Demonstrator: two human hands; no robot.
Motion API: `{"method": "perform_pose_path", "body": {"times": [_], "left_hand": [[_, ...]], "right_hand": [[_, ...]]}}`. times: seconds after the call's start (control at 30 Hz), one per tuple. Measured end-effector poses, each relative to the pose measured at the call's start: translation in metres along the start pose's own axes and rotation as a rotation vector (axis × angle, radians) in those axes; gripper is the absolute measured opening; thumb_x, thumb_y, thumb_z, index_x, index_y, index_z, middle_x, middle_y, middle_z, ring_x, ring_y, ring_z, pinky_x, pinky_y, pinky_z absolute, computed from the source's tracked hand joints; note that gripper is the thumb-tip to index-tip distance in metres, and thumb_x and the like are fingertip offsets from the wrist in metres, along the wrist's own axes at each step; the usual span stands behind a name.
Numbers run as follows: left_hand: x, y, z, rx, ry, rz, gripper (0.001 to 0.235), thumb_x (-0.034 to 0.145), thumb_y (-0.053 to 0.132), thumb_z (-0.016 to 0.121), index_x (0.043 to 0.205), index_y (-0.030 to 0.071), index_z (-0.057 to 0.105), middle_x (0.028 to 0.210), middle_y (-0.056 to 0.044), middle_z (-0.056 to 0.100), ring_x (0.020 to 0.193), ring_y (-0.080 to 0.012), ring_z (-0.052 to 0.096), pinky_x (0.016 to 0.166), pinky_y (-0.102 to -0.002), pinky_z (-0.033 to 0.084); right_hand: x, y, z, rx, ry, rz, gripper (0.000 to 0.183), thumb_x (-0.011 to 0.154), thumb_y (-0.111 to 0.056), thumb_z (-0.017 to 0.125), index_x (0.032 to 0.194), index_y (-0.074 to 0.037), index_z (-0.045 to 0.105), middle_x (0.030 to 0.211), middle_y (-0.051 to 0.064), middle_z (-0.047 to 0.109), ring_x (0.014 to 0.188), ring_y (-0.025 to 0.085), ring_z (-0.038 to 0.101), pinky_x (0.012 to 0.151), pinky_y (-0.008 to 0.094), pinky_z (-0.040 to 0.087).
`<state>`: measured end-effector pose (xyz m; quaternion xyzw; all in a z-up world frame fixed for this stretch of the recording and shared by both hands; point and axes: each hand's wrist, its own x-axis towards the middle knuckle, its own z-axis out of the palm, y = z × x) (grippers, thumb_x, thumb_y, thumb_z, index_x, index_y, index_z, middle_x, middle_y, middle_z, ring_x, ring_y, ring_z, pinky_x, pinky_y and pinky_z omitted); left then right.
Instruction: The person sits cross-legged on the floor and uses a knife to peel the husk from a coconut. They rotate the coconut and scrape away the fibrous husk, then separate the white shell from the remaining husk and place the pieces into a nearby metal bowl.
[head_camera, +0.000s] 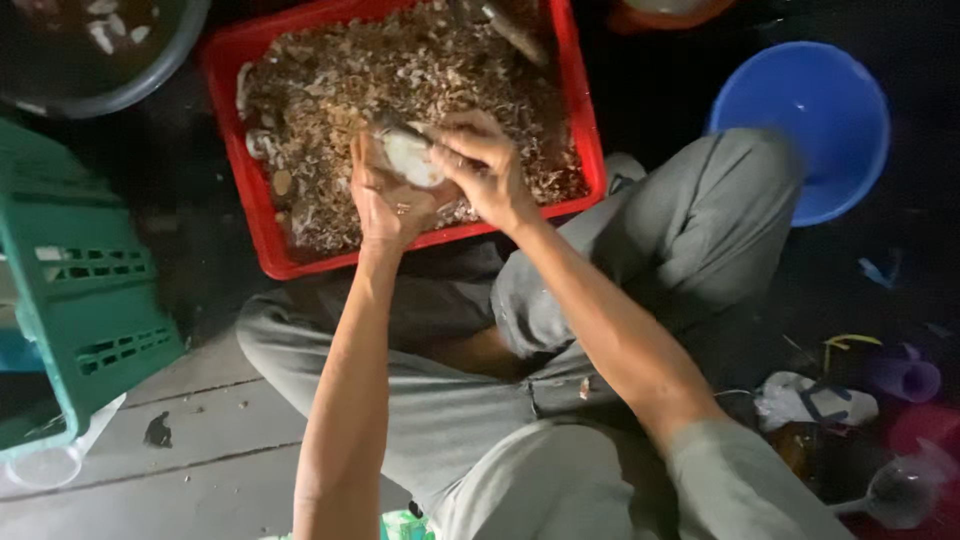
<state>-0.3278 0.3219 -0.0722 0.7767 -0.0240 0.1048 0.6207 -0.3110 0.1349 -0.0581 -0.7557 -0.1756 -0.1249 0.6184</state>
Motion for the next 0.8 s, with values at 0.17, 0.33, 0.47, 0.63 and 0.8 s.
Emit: {"method": "perform_pose_path", "body": {"times": [0.17, 0.33, 0.47, 0.63, 0.8], "left_hand": [[0.001, 0.026, -0.002, 0.616, -0.005, 0.001, 0.127, 0.058, 0.073, 0.088, 0.144, -0.008, 0.041, 0.138, -0.029, 0.054, 0.126, -0.0392, 0.055, 0.102, -0.049, 0.050], [-0.017, 0.030, -0.012, 0.069, -0.049, -0.136, 0.123, 0.066, 0.080, 0.079, 0.155, 0.000, 0.051, 0.136, -0.019, 0.064, 0.125, -0.0295, 0.065, 0.113, -0.043, 0.052], [0.000, 0.035, -0.019, 0.583, -0.064, -0.100, 0.142, 0.052, 0.072, 0.095, 0.157, 0.000, 0.031, 0.148, -0.026, 0.049, 0.138, -0.0395, 0.049, 0.110, -0.061, 0.041], [-0.001, 0.011, -0.018, 0.817, -0.102, 0.180, 0.147, 0.056, 0.075, 0.098, 0.157, -0.005, 0.026, 0.150, -0.031, 0.045, 0.136, -0.0480, 0.046, 0.105, -0.065, 0.042], [-0.002, -0.004, -0.011, 0.705, -0.087, 0.181, 0.073, 0.086, 0.051, 0.084, 0.143, 0.012, 0.059, 0.145, -0.018, 0.060, 0.128, -0.0296, 0.067, 0.101, -0.038, 0.060]], "right_hand": [[-0.007, -0.004, 0.005, 0.415, 0.073, 0.424, 0.032, 0.099, -0.022, 0.072, 0.125, -0.005, 0.074, 0.112, 0.011, 0.077, 0.097, 0.021, 0.071, 0.085, 0.038, 0.060], [-0.028, 0.014, 0.017, 0.173, 0.105, 0.240, 0.033, 0.103, -0.019, 0.069, 0.130, 0.001, 0.070, 0.119, 0.014, 0.074, 0.108, 0.022, 0.070, 0.093, 0.037, 0.058], [-0.009, 0.024, 0.002, 0.533, 0.165, 0.553, 0.028, 0.102, -0.019, 0.065, 0.124, -0.003, 0.073, 0.115, 0.012, 0.076, 0.103, 0.024, 0.072, 0.092, 0.040, 0.061], [-0.013, 0.003, 0.004, -0.071, 0.088, -0.010, 0.011, 0.106, -0.013, 0.067, 0.101, -0.012, 0.076, 0.120, 0.012, 0.077, 0.117, 0.024, 0.069, 0.101, 0.041, 0.061], [0.023, -0.021, 0.004, -0.214, -0.130, -0.101, 0.014, 0.097, -0.022, 0.076, 0.104, -0.011, 0.078, 0.110, 0.009, 0.074, 0.103, 0.022, 0.069, 0.093, 0.042, 0.059]]}}
